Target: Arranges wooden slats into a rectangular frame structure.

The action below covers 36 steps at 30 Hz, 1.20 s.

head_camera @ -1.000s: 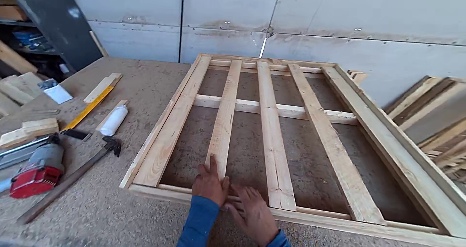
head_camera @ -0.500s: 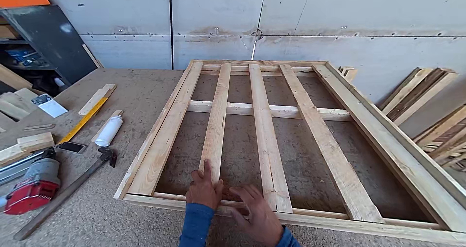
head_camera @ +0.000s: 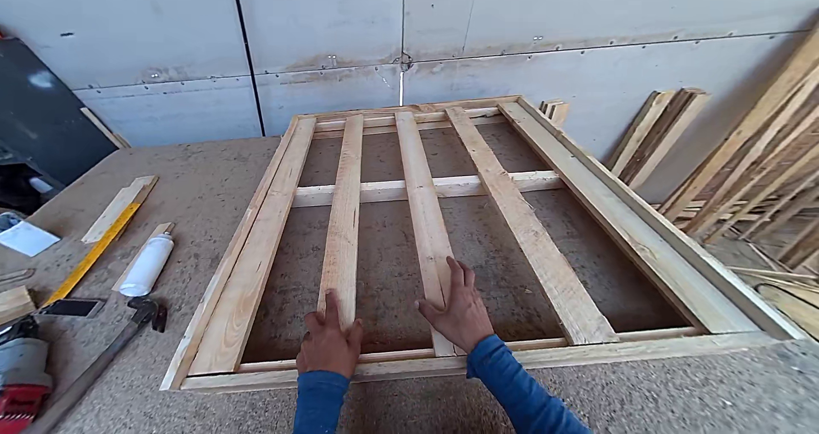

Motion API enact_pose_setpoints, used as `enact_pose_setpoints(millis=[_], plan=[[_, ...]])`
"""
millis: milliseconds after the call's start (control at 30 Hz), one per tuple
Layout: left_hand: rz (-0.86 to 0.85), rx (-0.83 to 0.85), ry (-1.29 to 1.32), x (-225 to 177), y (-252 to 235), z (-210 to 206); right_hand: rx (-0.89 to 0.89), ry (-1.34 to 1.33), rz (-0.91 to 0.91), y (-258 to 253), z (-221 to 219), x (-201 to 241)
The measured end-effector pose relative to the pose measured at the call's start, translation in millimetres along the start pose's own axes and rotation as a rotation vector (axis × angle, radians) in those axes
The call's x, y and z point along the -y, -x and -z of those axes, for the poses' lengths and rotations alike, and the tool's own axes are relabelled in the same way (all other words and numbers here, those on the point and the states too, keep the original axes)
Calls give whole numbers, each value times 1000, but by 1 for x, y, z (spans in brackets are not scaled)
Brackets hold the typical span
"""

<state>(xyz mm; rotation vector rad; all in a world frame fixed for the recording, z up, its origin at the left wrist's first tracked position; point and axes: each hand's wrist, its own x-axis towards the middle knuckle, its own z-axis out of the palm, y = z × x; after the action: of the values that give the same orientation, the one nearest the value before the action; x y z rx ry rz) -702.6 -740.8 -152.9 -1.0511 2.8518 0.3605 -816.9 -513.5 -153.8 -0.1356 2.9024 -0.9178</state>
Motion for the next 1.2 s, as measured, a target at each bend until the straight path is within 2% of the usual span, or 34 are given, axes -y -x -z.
enact_pose_setpoints(millis=[200, 300, 400, 467, 533, 600, 667, 700, 767, 867, 933, 1033, 1100, 1133, 1200], plan=[[-9, -46, 28, 2, 0, -8, 119, 50, -66, 0, 5, 3], [-54, -220, 106, 10, 23, -2, 130, 36, -51, 0, 7, 3], [-247, -476, 239, 26, 49, 7, 131, 17, -42, 1, 10, 3], [-313, -567, 279, 50, 57, 5, 131, 4, -39, 2, 10, 2], [-295, -624, 238, 84, 57, 4, 103, 20, -32, 4, 8, 0], [-275, -599, 159, 123, 51, 6, 14, 79, 13, 12, 6, -1], [-314, -480, 108, 139, 41, 8, -97, 130, 107, 28, 17, 0], [-322, -421, 100, 141, 35, 11, -158, 126, 190, 39, 24, 8], [-287, -422, 119, 152, 20, 8, -251, 66, 373, 58, 24, 30], [-236, -373, 208, 155, 21, 10, -273, -30, 600, 75, 12, 66], [-289, -262, 187, 155, 30, 17, -185, -67, 692, 94, 1, 101], [-580, -171, 114, 168, 68, 27, 56, -132, 707, 117, -41, 159], [-840, -271, 193, 192, 87, 42, 156, -151, 696, 140, -69, 187], [-901, -395, 305, 213, 79, 54, 164, -145, 686, 157, -79, 194], [-768, -609, 480, 266, 27, 100, 192, -92, 610, 195, -100, 213]])
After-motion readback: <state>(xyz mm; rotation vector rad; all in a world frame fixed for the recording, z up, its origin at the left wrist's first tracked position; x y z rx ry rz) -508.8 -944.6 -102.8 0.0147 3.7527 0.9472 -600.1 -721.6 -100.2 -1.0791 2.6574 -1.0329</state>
